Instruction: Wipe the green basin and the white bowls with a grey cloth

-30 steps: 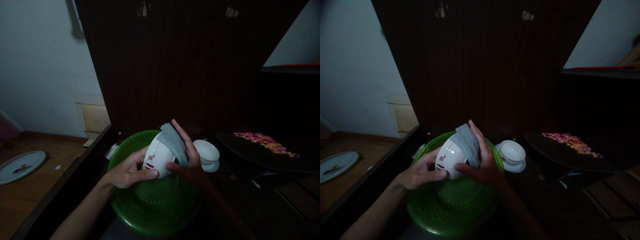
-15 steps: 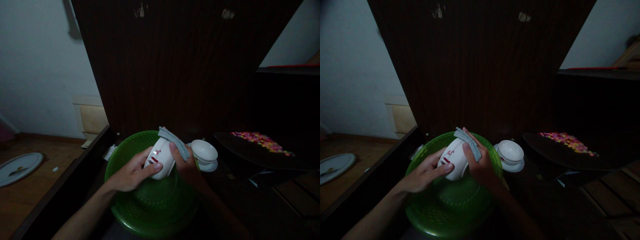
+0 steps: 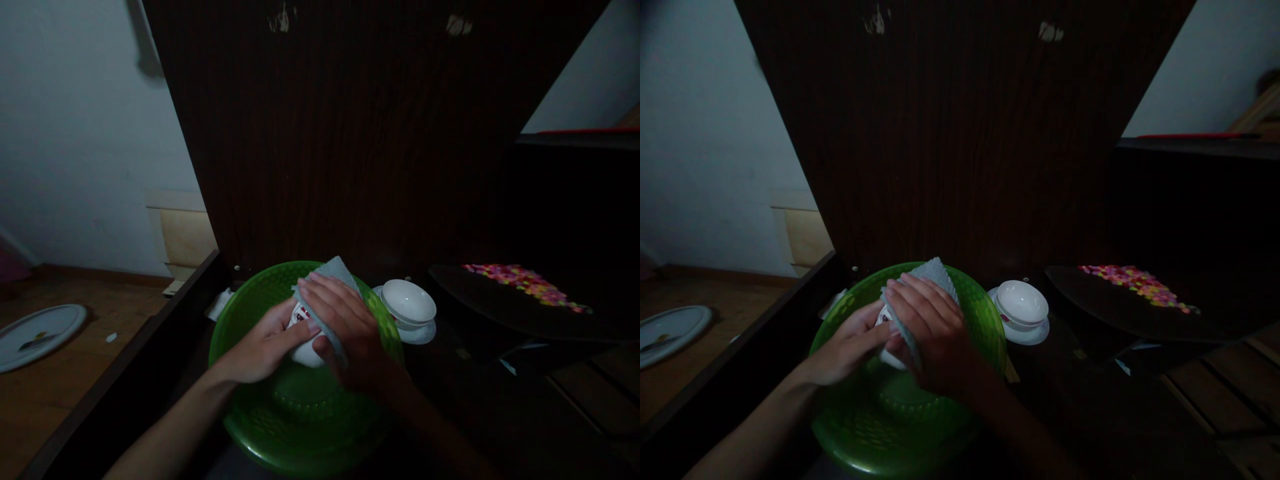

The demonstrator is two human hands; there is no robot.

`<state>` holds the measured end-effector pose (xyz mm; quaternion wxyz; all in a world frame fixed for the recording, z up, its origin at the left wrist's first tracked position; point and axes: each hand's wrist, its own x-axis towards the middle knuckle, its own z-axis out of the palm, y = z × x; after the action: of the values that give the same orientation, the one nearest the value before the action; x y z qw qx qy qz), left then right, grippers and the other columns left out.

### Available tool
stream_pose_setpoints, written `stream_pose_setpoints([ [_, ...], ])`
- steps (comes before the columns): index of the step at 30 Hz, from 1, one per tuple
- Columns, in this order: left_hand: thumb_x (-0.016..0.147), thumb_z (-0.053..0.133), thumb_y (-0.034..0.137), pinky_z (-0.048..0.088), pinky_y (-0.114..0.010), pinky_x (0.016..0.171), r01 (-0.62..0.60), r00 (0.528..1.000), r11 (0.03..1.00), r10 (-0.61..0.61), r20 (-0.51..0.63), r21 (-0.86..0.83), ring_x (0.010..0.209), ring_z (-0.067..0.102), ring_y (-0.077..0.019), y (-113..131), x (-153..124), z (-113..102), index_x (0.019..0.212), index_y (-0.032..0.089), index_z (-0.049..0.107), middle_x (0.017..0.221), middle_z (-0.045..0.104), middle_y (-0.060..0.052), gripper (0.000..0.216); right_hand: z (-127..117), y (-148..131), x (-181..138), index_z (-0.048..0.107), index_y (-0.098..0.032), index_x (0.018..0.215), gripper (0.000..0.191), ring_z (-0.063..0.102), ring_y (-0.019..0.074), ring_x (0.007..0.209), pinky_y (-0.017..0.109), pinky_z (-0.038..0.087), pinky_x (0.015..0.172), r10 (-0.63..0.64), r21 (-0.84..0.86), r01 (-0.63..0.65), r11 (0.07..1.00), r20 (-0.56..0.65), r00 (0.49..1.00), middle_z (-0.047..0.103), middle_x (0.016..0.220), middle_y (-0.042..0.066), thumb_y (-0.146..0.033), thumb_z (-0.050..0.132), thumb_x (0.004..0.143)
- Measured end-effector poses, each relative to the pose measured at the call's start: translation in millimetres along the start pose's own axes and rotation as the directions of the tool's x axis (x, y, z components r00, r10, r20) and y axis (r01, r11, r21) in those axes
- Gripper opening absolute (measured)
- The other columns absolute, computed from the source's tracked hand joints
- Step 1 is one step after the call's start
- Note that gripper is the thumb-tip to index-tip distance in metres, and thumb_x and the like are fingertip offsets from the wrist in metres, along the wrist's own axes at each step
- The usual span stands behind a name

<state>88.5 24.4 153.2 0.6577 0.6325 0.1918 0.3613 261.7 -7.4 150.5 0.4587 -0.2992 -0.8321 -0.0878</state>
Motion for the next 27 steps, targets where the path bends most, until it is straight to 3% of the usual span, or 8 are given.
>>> stream_pose_setpoints([
  [5,0.084,0.073,0.048,0.047,-0.027,0.074,-0.034,0.999,0.999,0.033,0.012,0.031,0.077,0.055,-0.0155,-3,1,-3,0.103,0.014,0.065,0.087,0.064,-0.003,0.040,0,4,1,0.040,-0.017,0.151,0.053,0.053,0.0298,0.135,0.053,0.046,0.112,-0.034,-0.027,0.034,0.999,0.009,0.999,0.063,0.138,0.015,-0.038,0.039,0.103],
  [8,0.078,0.080,0.042,0.049,-0.030,0.079,-0.057,0.992,0.997,0.050,0.117,0.058,0.086,0.058,-0.0181,1,-3,-1,0.119,0.016,0.061,0.100,0.066,-0.005,0.052,-2,5,1,0.049,-0.020,0.145,0.049,0.051,0.0297,0.137,0.055,0.045,0.112,0.072,0.064,-0.067,0.996,-0.079,0.994,0.063,0.138,0.012,-0.042,0.035,0.104],
  [10,0.075,0.083,0.037,0.050,-0.032,0.083,-0.090,0.978,0.984,0.058,0.202,0.156,0.090,0.059,-0.0198,4,-5,2,0.116,0.016,0.063,0.103,0.067,-0.006,0.050,-3,3,0,0.053,-0.021,0.143,0.046,0.050,0.0292,0.138,0.056,0.043,0.113,0.171,0.111,-0.156,0.982,-0.146,0.974,0.062,0.139,0.011,-0.039,0.032,0.105],
  [16,0.087,0.070,0.031,0.050,-0.032,0.086,-0.205,0.966,0.867,0.104,0.238,0.454,0.088,0.058,-0.0196,4,-8,6,0.089,0.017,0.067,0.097,0.066,-0.005,0.015,1,-6,0,0.054,-0.026,0.141,0.043,0.053,0.0285,0.135,0.053,0.045,0.113,0.452,0.274,-0.391,0.879,-0.217,0.865,0.060,0.143,0.009,-0.033,0.034,0.104],
  [18,0.089,0.068,0.033,0.051,-0.032,0.084,-0.168,0.970,0.879,0.066,0.234,0.447,0.090,0.059,-0.0203,3,-9,4,0.099,0.017,0.067,0.100,0.067,-0.005,0.018,4,-5,-1,0.056,-0.027,0.140,0.042,0.059,0.0283,0.128,0.050,0.050,0.109,0.544,0.335,-0.458,0.823,-0.236,0.805,0.066,0.134,0.008,-0.035,0.036,0.104],
  [21,0.090,0.069,0.035,0.052,-0.032,0.085,-0.081,0.989,0.936,0.033,0.145,0.341,0.100,0.060,-0.0224,1,-10,2,0.130,0.021,0.057,0.114,0.066,-0.007,0.045,6,-1,-2,0.065,-0.029,0.129,0.037,0.071,0.0282,0.106,0.046,0.059,0.096,0.633,0.398,-0.519,0.756,-0.245,0.734,0.078,0.104,0.004,-0.038,0.039,0.104],
  [23,0.089,0.070,0.036,0.052,-0.031,0.087,-0.048,0.995,0.959,0.022,0.095,0.279,0.105,0.059,-0.0230,1,-10,1,0.140,0.023,0.050,0.121,0.064,-0.008,0.056,7,1,-2,0.067,-0.029,0.127,0.036,0.073,0.0277,0.099,0.043,0.061,0.090,0.638,0.416,-0.519,0.747,-0.226,0.737,0.079,0.101,0.002,-0.040,0.043,0.103],
  [27,0.089,0.072,0.034,0.050,-0.032,0.092,-0.056,0.993,0.981,0.035,0.113,0.187,0.111,0.058,-0.0231,3,-11,3,0.140,0.024,0.050,0.125,0.063,-0.007,0.057,1,2,-5,0.057,-0.029,0.141,0.043,0.064,0.0274,0.122,0.043,0.055,0.102,0.573,0.386,-0.491,0.781,-0.131,0.809,0.070,0.129,0.003,-0.041,0.044,0.103],
])
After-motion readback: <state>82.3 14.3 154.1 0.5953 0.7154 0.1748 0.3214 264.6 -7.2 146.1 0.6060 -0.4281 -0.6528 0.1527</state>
